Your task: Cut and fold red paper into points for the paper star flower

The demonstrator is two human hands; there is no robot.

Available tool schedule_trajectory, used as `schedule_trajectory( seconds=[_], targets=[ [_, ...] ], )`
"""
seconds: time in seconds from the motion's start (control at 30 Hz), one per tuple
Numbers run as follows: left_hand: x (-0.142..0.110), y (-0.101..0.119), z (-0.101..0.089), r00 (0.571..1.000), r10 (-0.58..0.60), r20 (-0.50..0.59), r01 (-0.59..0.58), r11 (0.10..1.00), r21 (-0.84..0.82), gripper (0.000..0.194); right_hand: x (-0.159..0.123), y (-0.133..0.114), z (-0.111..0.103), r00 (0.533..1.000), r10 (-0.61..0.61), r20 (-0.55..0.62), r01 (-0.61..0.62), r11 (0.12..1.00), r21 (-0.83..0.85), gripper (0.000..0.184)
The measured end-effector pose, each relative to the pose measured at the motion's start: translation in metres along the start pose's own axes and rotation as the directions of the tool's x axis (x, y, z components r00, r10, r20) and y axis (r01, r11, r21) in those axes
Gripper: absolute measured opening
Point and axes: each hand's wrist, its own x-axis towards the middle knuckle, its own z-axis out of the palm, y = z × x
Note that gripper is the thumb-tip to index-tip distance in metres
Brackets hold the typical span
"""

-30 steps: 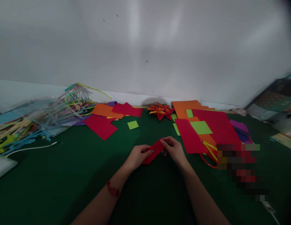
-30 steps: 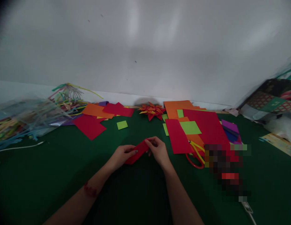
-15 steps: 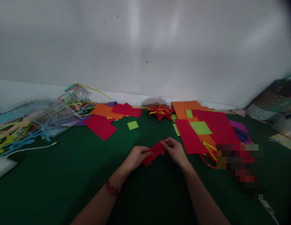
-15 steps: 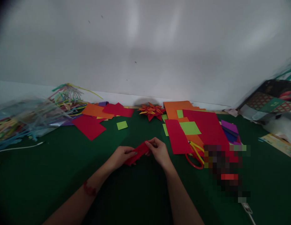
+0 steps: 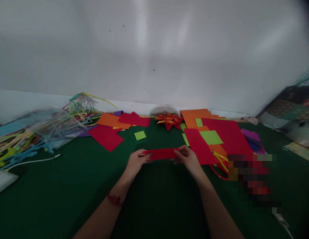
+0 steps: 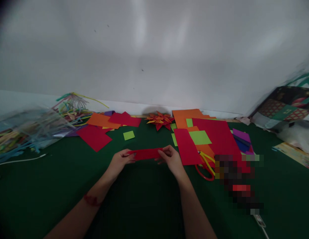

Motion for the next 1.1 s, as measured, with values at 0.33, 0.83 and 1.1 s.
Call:
schedule_trajectory(
  seconds=[0.33,0.83,1.1],
  targets=[
    [-0.005,0.006,0.003,0.998,0.063,-0.005,-0.063,0.998,0.027,0.021,0.000,0.002,-0.007,0.989,0.023,0.144,-0.016,0.999,-0.047,0.024],
    [-0.007,0.008,0.008,0.996,0.069,0.056,-0.075,0.992,0.098,0.018,-0.004,-0.001,-0.005,0.976,0.065,0.206,-0.024,0.981,-0.193,0.028],
    [-0.009,0.010,0.008,0.999,0.046,0.026,-0.046,0.999,0.020,0.028,-0.006,-0.002,-0.004,0.973,0.050,0.224,-0.010,0.984,-0.178,0.026]
  ],
)
